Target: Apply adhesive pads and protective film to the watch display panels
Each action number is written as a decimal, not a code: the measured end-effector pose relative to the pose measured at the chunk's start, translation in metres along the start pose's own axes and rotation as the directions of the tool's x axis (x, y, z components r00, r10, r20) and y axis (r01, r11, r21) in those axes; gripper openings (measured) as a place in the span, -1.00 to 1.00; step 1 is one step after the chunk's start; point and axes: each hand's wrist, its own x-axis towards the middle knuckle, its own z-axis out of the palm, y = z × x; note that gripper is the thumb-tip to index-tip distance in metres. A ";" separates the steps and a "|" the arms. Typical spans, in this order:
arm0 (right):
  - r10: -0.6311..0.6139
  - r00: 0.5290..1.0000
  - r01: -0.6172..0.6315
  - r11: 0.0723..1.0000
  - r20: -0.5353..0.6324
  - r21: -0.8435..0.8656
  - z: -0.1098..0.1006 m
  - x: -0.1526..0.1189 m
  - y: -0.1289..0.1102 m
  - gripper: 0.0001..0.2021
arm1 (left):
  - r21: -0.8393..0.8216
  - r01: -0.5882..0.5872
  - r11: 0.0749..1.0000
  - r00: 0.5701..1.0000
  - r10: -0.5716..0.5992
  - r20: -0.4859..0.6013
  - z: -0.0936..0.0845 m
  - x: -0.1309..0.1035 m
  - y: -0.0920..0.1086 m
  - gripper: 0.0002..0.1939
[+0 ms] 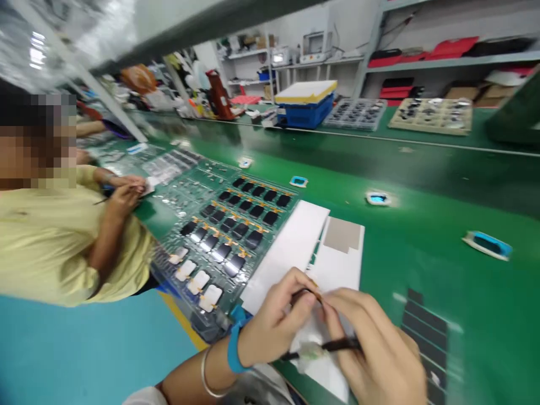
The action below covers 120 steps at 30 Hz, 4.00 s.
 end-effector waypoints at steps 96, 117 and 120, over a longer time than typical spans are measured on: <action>0.560 0.596 -0.799 0.339 0.576 0.497 0.000 0.028 -0.018 -0.71 | -0.143 0.337 0.931 0.936 -0.315 0.153 -0.011 -0.011 0.003 -0.89; 0.641 0.690 -0.721 0.572 0.336 0.391 -0.004 0.021 -0.010 -0.66 | 0.027 0.241 0.970 0.966 -0.243 0.087 -0.009 -0.012 0.001 -0.86; 0.692 0.721 -0.655 0.665 0.033 0.358 -0.009 0.030 0.006 -0.52 | 0.152 0.187 0.971 0.975 -0.203 0.093 -0.007 -0.010 0.001 -0.92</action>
